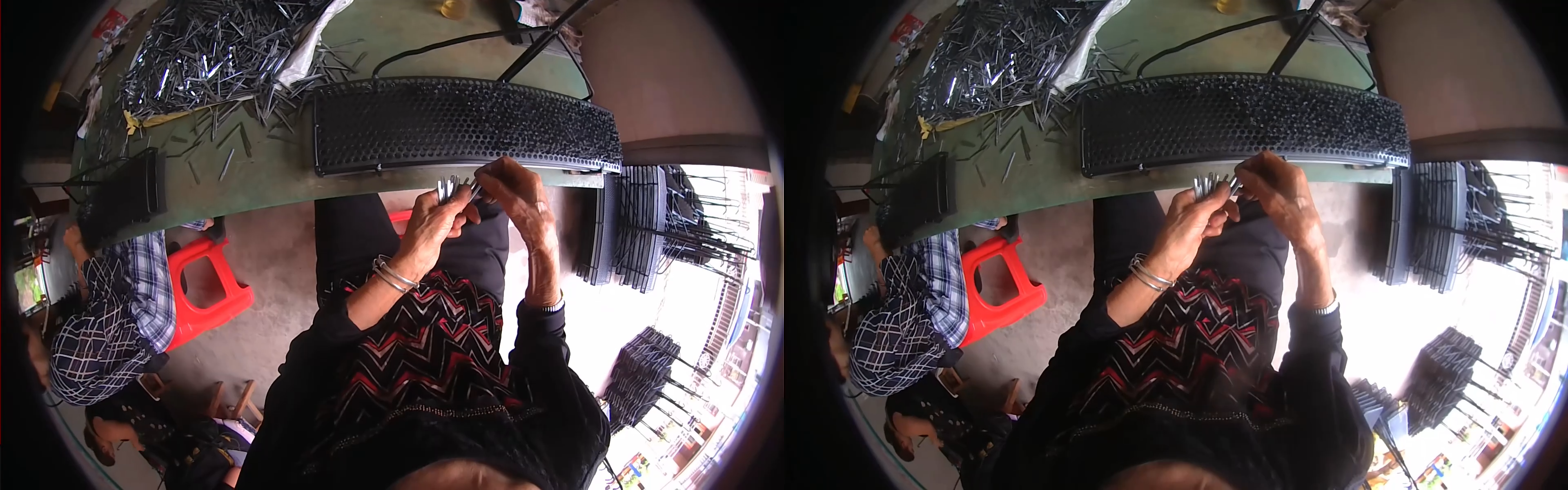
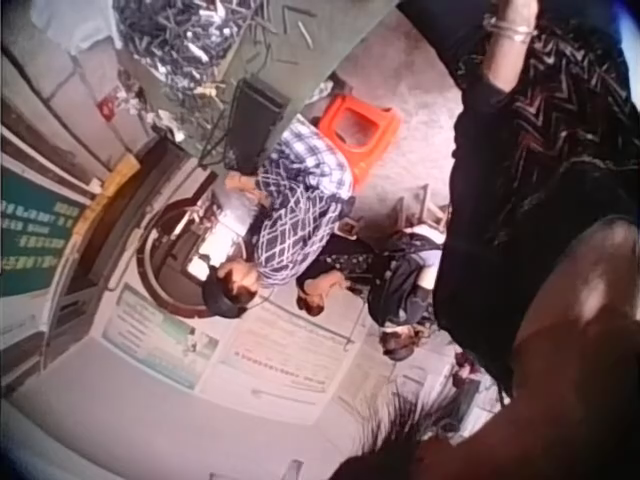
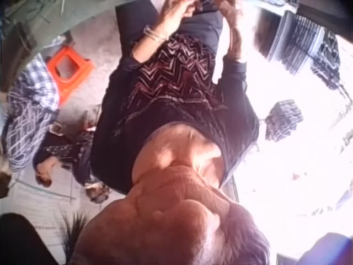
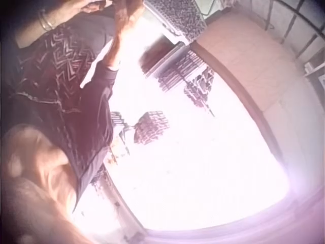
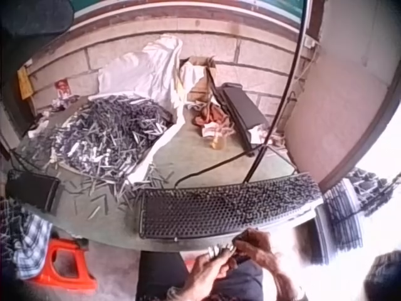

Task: Manually inserting small metal pins into a perforated mesh component at a workbench.

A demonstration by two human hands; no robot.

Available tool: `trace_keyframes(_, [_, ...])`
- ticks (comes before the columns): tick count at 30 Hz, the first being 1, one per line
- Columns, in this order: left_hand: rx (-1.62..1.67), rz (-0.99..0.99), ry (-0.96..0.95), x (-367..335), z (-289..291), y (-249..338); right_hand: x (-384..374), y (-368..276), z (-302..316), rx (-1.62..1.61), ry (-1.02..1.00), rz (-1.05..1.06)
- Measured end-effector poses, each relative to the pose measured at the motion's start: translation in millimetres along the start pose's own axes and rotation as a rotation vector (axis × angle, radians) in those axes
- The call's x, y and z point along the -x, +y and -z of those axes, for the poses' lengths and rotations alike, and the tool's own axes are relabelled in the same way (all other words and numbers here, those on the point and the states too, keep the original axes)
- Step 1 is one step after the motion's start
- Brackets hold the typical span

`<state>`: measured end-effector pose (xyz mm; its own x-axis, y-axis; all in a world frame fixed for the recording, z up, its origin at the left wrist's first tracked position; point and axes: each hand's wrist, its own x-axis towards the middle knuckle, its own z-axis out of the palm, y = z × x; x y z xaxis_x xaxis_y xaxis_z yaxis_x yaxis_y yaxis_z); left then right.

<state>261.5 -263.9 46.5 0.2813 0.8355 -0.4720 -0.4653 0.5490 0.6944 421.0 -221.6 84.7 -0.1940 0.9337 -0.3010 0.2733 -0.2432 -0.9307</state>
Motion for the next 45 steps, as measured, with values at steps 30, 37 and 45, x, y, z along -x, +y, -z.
trace_keyframes(30, [0.040,-0.040,0.046,-1,-2,4,-39,3,1,0.466,0.682,0.526])
trace_keyframes(37, [0.037,-0.035,0.047,3,-2,6,-44,15,2,0.659,0.659,0.522])
trace_keyframes(45, [0.030,-0.068,0.024,2,0,2,-39,13,-7,0.726,0.658,0.476])
